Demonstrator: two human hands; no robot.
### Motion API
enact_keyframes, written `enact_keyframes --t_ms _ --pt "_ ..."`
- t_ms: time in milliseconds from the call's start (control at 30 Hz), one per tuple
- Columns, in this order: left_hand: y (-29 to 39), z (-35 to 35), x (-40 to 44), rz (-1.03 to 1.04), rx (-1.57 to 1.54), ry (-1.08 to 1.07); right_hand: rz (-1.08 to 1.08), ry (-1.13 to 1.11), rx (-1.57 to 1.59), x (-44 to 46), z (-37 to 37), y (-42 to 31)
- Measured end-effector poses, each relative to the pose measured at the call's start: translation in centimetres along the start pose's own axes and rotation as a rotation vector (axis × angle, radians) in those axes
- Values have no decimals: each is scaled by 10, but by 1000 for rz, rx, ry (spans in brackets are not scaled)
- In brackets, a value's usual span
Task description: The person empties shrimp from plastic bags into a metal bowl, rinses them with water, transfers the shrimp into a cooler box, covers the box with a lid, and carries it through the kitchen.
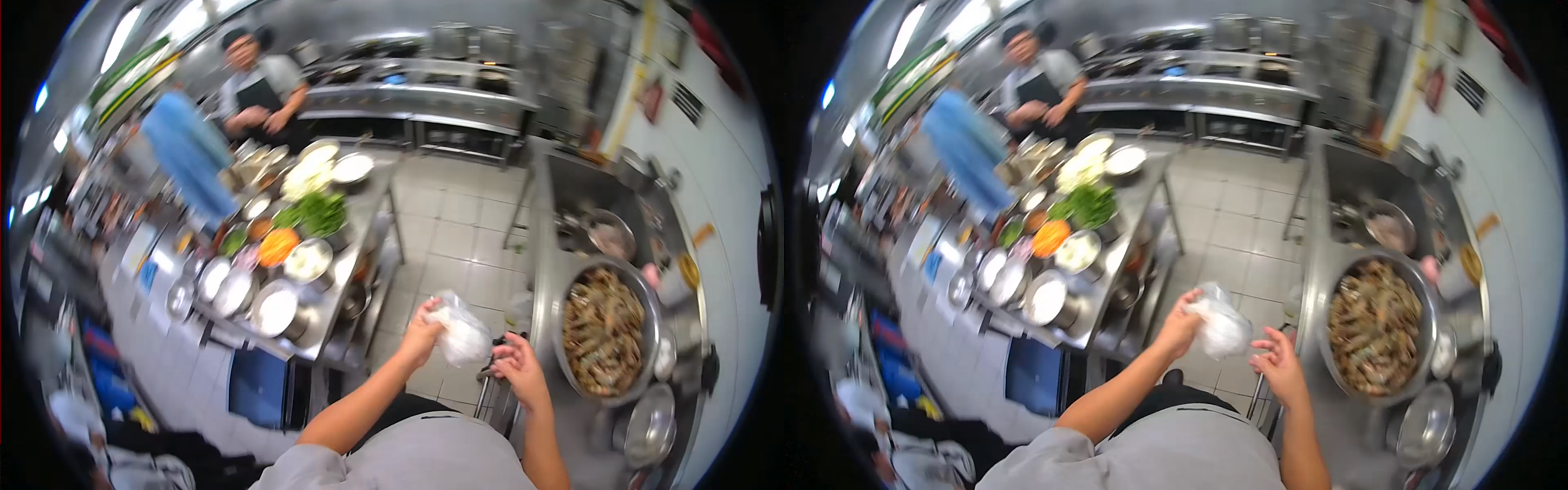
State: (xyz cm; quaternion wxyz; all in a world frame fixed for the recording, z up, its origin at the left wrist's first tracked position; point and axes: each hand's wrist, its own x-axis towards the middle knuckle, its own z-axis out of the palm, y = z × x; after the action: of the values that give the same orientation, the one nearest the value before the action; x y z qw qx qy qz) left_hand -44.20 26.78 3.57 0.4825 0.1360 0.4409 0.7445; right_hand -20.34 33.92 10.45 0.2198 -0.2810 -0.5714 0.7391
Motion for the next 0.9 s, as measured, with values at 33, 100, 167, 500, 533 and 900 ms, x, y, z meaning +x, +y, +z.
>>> enact_keyframes --t_ms 33,100,167,500,533,900 --pt "-16 -27 -8 20 45 55 51 14 -2 5 4 10" --pt "-35 -73 -30 -11 36 209 141 -34 -36 16 8 28" --pt "-62 -134 -53 -21 53 386 224 -8 -92 28 11 52" --pt "-43 -299 -270 227 -107 1185 572 -78 -249 67 7 134" --pt "-37 -320 -286 330 -149 1254 573 -73 -277 69 6 140" --pt "181 -455 -386 956 188 1769 615 43 -280 36 -17 174"
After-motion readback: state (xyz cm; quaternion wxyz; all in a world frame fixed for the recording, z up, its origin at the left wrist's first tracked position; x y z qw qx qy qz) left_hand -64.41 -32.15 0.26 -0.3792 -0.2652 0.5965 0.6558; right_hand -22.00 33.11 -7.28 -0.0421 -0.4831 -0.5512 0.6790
